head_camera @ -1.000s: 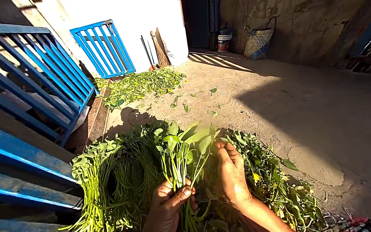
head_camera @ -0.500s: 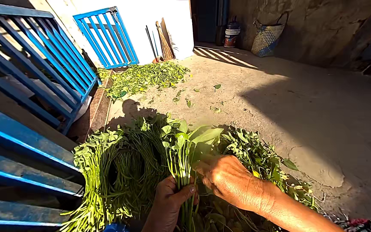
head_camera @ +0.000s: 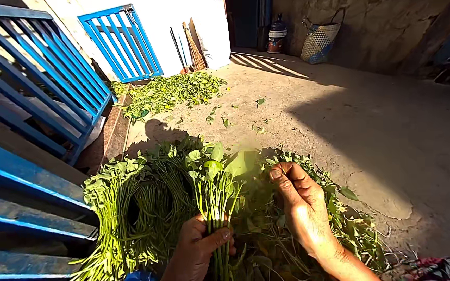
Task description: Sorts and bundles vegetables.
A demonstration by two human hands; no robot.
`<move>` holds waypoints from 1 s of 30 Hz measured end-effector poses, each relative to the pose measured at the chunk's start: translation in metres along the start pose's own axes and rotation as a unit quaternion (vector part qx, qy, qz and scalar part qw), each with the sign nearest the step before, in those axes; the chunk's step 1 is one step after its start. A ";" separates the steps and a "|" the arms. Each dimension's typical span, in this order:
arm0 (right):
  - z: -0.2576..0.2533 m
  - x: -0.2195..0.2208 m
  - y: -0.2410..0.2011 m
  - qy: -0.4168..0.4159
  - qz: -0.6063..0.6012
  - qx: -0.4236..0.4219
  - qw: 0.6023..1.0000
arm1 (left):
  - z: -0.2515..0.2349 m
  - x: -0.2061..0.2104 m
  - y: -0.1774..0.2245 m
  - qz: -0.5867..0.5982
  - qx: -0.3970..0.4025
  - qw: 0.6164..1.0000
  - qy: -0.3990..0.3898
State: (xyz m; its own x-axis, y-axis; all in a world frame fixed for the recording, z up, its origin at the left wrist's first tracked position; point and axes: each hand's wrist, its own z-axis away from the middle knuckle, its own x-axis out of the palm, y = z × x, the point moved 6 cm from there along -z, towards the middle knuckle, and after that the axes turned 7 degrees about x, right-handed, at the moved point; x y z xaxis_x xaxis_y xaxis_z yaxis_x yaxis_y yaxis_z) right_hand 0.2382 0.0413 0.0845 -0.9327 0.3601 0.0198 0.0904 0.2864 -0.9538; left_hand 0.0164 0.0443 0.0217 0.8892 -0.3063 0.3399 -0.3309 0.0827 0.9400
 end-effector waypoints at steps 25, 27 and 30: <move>0.082 0.068 0.101 -0.101 -0.426 0.523 0.731 | -0.001 -0.002 0.001 0.117 -0.008 0.992 -0.036; 0.081 0.065 0.096 -0.074 -0.481 0.498 0.718 | 0.000 -0.001 -0.001 0.113 -0.022 0.993 -0.039; 0.075 0.062 0.089 -0.059 -0.570 0.462 0.676 | -0.001 0.000 -0.006 0.112 -0.036 0.992 -0.041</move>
State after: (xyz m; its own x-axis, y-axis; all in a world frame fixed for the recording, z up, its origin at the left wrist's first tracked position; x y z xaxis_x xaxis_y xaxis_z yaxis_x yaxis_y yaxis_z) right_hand 0.1625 0.0220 -0.0213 -0.2382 0.2835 0.9289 -0.9172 -0.3801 -0.1193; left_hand 0.0181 0.0448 0.0162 0.7667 -0.3479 0.5396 -0.4906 0.2246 0.8419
